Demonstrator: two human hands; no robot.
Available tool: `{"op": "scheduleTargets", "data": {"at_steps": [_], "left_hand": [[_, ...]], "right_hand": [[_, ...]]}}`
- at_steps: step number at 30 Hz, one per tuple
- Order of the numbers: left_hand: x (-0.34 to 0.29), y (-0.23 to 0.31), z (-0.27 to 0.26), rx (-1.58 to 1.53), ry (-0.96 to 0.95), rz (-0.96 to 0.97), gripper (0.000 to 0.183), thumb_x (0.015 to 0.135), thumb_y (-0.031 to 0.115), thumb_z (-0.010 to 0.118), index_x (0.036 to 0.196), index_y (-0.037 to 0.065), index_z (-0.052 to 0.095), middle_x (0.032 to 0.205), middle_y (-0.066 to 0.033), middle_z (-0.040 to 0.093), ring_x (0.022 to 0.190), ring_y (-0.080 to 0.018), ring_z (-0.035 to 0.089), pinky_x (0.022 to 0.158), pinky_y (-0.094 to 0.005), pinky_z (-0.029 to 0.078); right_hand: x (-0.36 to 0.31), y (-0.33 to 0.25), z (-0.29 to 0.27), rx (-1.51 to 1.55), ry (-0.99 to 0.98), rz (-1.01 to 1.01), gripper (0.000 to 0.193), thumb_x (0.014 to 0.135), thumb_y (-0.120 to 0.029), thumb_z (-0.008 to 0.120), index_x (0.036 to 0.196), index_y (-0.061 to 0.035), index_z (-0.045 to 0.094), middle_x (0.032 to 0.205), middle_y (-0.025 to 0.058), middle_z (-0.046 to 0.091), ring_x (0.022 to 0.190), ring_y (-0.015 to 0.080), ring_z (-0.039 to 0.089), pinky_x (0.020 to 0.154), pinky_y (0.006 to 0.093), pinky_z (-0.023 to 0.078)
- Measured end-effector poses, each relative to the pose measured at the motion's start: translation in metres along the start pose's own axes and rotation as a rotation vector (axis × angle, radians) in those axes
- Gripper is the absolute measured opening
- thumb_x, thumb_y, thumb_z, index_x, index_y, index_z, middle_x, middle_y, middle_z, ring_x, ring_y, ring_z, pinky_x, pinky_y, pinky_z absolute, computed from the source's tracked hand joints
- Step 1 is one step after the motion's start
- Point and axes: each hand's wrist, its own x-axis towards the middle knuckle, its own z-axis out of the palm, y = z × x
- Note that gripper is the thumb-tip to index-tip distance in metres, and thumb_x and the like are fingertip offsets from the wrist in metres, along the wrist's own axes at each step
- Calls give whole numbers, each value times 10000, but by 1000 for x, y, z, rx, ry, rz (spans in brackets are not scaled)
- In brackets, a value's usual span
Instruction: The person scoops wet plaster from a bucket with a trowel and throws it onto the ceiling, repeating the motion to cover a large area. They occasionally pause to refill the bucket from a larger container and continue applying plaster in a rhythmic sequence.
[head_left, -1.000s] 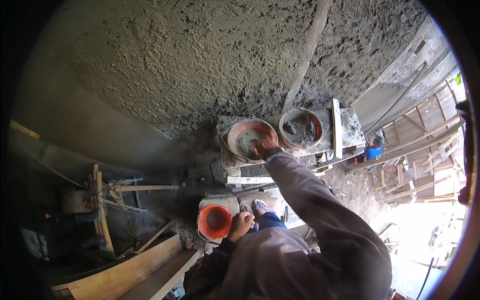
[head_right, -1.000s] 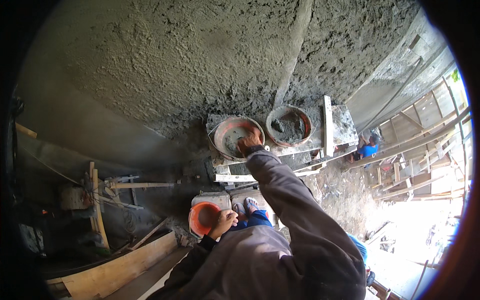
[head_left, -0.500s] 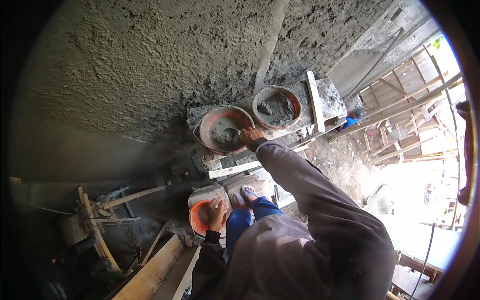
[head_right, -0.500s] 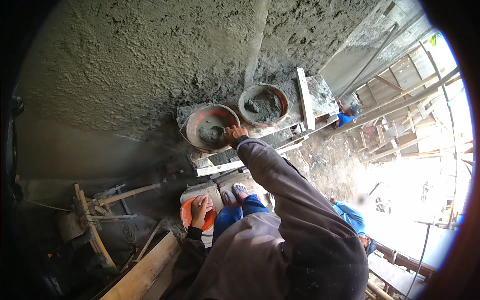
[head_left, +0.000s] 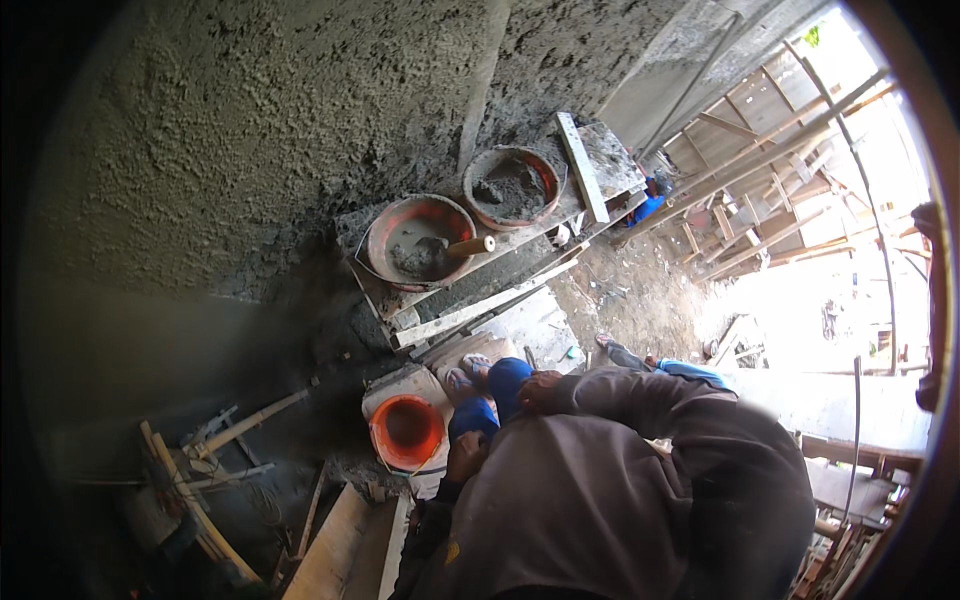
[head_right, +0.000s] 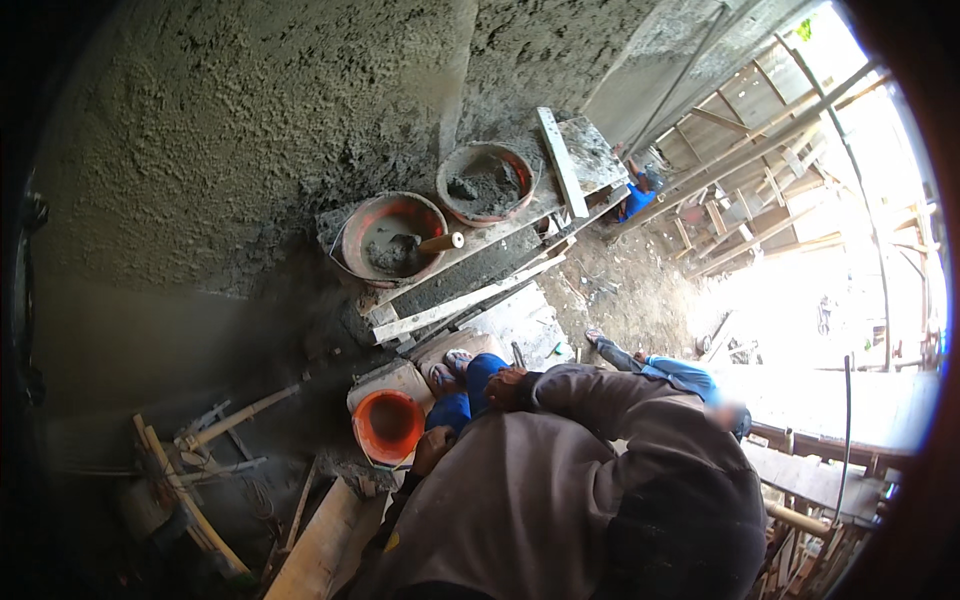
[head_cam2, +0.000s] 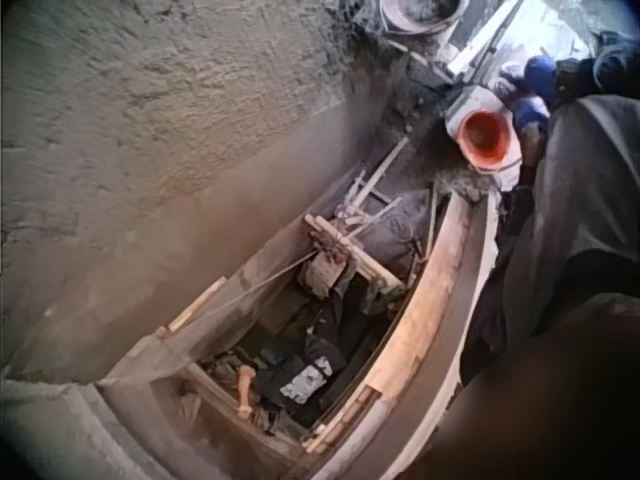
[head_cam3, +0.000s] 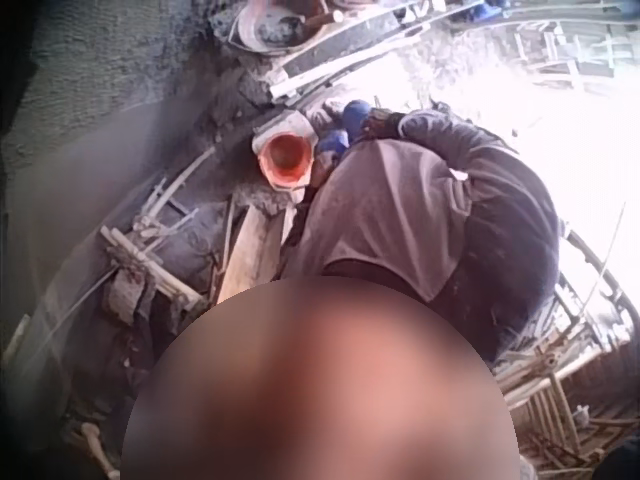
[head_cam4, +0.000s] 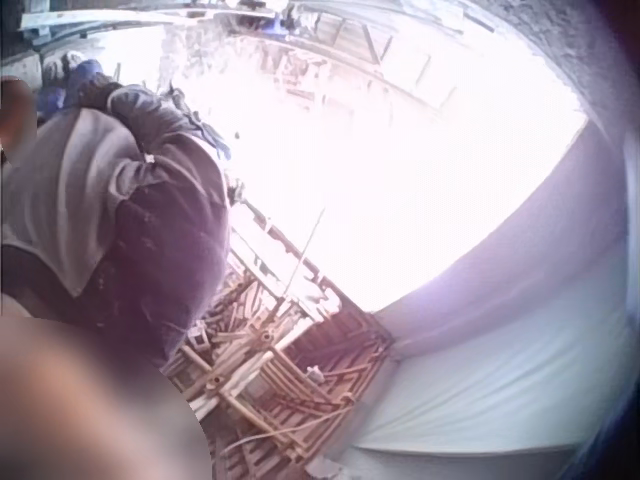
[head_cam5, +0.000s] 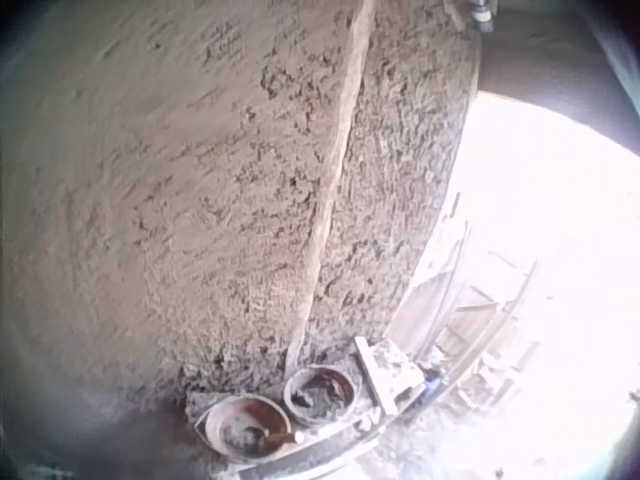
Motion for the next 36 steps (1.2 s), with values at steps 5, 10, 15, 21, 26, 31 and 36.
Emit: {"op": "scheduleTargets", "data": {"at_steps": [5, 10, 15, 21, 26, 31, 36], "left_hand": [[-4, 7, -27, -489, -46, -199, 150, 855, 167, 556, 901, 31, 602, 848, -209, 629, 796, -332, 624, 717, -388, 482], [-15, -1, -32, -439, -187, -193, 246, 823, 234, 580, 909, 5, 609, 846, -143, 638, 813, -233, 607, 748, -347, 469], [10, -13, -31, -507, -160, -77, 238, 833, 221, 608, 909, -3, 640, 832, -95, 647, 805, -170, 601, 737, -322, 476], [41, -12, -61, -743, -408, -156, 210, 855, 208, 637, 911, 6, 643, 825, -57, 648, 769, -99, 593, 713, -256, 478], [85, -24, -86, -1033, -220, -392, 275, 887, 237, 626, 1070, 37, 582, 857, -59, 633, 751, -144, 615, 705, -310, 522], [134, -45, -132, -1257, 222, -380, 322, 915, 297, 595, 1126, 65, 522, 959, -68, 617, 868, -180, 619, 730, -341, 524], [191, -57, -178, -1269, 416, -433, 749, 853, 421, 651, 1402, 47, 304, 1283, -161, 483, 1149, -307, 514, 916, -425, 455]], "right_hand": [[-18, 16, 3, -192, 343, -21, 245, 912, -284, 559, 973, -89, 693, 909, 166, 666, 836, 292, 645, 754, 428, 506], [-102, -22, -3, -36, 70, -182, 238, 874, -224, 566, 1035, -66, 641, 922, 172, 650, 840, 268, 648, 737, 402, 515], [-136, -70, -32, -14, 167, 137, 227, 854, -287, 595, 883, -73, 666, 686, 91, 633, 621, 274, 638, 597, 409, 502], [-143, -129, -81, -95, 806, 115, 198, 834, -216, 638, 962, -66, 624, 831, 130, 665, 770, 304, 657, 659, 397, 511], [-152, -154, -121, -160, 794, 103, 164, 845, -166, 618, 969, -59, 609, 840, 116, 654, 787, 302, 653, 680, 392, 516], [-120, -167, -159, -247, 782, 6, 148, 863, -208, 588, 942, -83, 581, 833, 131, 644, 794, 341, 640, 663, 419, 501], [-28, -149, -223, -367, 648, -43, 143, 865, -216, 578, 931, -89, 584, 839, 148, 648, 800, 359, 640, 669, 452, 496]]}}
